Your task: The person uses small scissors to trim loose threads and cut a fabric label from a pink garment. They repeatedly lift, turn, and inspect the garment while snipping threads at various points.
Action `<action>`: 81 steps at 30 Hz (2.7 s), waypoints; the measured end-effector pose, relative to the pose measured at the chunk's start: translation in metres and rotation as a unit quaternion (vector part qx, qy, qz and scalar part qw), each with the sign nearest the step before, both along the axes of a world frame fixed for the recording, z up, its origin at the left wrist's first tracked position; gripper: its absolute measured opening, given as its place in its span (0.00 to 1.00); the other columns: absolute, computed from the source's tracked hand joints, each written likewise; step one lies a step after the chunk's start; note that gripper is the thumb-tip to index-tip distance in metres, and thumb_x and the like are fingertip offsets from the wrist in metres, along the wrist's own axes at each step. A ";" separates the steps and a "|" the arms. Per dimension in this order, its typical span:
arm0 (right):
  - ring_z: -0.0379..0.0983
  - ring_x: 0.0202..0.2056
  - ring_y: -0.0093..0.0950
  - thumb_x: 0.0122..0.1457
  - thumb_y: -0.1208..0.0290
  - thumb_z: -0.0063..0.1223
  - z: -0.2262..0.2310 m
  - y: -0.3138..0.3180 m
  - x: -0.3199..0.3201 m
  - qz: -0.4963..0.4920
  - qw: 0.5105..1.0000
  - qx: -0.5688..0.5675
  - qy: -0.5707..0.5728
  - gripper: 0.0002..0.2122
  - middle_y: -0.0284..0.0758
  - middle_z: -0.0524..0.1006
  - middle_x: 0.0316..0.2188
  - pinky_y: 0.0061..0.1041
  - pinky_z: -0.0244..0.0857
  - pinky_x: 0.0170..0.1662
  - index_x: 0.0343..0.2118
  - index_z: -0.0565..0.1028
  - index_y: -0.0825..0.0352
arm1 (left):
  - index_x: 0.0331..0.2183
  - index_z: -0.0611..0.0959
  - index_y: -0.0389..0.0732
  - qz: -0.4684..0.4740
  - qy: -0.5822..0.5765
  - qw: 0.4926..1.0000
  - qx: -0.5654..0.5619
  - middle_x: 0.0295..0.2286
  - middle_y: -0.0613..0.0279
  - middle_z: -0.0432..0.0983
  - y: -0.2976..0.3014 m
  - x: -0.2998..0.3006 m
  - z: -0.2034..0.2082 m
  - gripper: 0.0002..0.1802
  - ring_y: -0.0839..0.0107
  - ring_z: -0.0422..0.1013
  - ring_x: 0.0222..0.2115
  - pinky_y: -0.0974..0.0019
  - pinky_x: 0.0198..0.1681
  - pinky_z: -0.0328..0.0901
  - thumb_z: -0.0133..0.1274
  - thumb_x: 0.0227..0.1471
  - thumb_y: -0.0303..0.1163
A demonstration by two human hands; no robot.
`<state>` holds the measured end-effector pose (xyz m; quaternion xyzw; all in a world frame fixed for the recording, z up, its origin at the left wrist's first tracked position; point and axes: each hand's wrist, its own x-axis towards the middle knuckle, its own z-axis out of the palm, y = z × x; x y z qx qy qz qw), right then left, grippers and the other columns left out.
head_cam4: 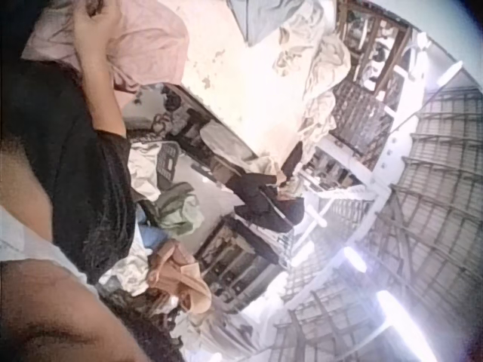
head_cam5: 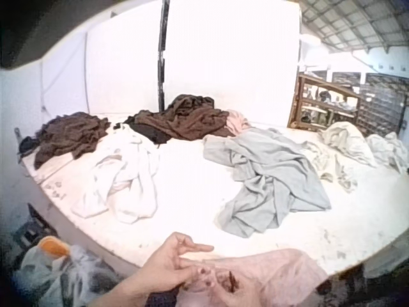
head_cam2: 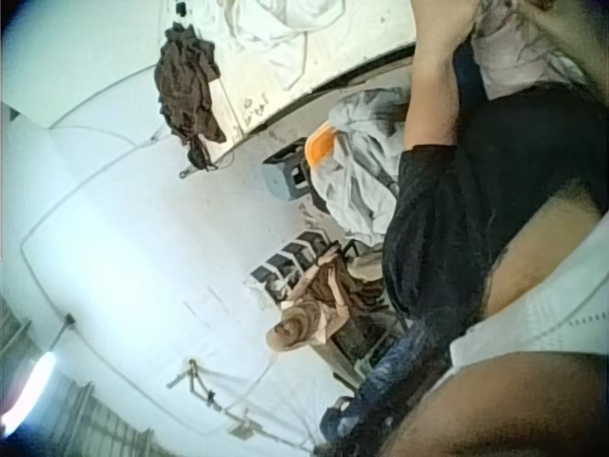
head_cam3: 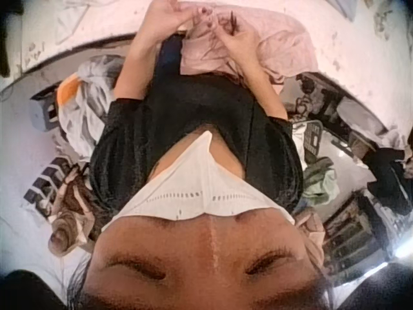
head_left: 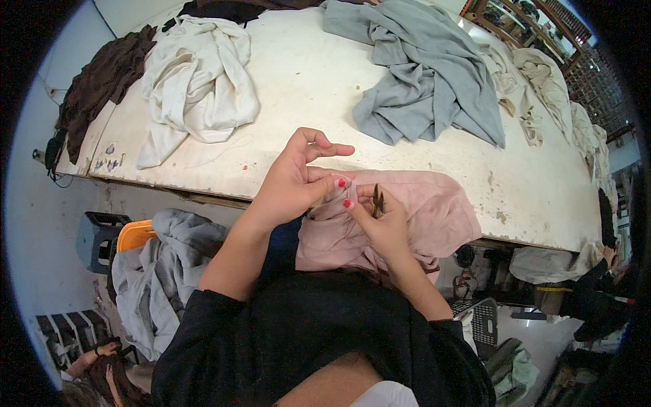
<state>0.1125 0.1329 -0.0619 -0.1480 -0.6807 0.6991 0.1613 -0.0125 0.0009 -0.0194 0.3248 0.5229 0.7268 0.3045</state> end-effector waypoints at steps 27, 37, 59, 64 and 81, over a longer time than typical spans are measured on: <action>0.65 0.28 0.20 0.62 0.69 0.47 0.041 0.038 0.029 0.237 0.946 -0.127 0.179 0.08 0.29 0.70 0.27 0.21 0.60 0.34 0.31 0.71 0.70 | 0.42 0.71 0.37 -0.050 0.000 0.994 -0.099 0.22 0.73 0.72 -0.004 0.008 -0.011 0.12 0.88 0.60 0.20 0.80 0.21 0.54 0.51 0.55 0.26; 0.73 0.36 0.29 0.59 0.72 0.49 0.028 0.035 0.031 0.126 0.962 0.233 0.067 0.16 0.41 0.76 0.35 0.24 0.64 0.40 0.50 0.70 0.70 | 0.42 0.70 0.39 -0.081 -0.045 0.993 -0.069 0.24 0.73 0.72 -0.007 0.008 -0.009 0.12 0.88 0.61 0.21 0.81 0.22 0.54 0.51 0.55 0.26; 0.76 0.28 0.35 0.55 0.75 0.52 0.049 0.011 0.043 0.022 0.914 0.405 0.023 0.11 0.40 0.78 0.32 0.26 0.68 0.30 0.42 0.75 0.67 | 0.42 0.69 0.39 -0.030 -0.011 0.992 -0.121 0.24 0.73 0.71 -0.004 0.015 -0.003 0.13 0.87 0.64 0.23 0.81 0.25 0.57 0.52 0.53 0.25; 0.76 0.29 0.35 0.55 0.73 0.53 0.049 0.010 0.040 -0.005 0.928 0.372 0.010 0.12 0.39 0.78 0.32 0.27 0.68 0.30 0.42 0.75 0.66 | 0.41 0.69 0.38 -0.016 -0.006 0.995 -0.101 0.22 0.73 0.70 -0.004 0.017 -0.004 0.13 0.88 0.60 0.19 0.80 0.17 0.52 0.52 0.53 0.26; 0.77 0.33 0.32 0.53 0.80 0.54 0.039 0.012 0.035 -0.001 0.901 0.423 0.098 0.13 0.42 0.78 0.33 0.22 0.68 0.37 0.43 0.75 0.70 | 0.42 0.69 0.40 -0.111 -0.125 0.983 -0.081 0.21 0.73 0.70 -0.004 0.008 -0.014 0.13 0.87 0.63 0.20 0.82 0.20 0.54 0.52 0.54 0.27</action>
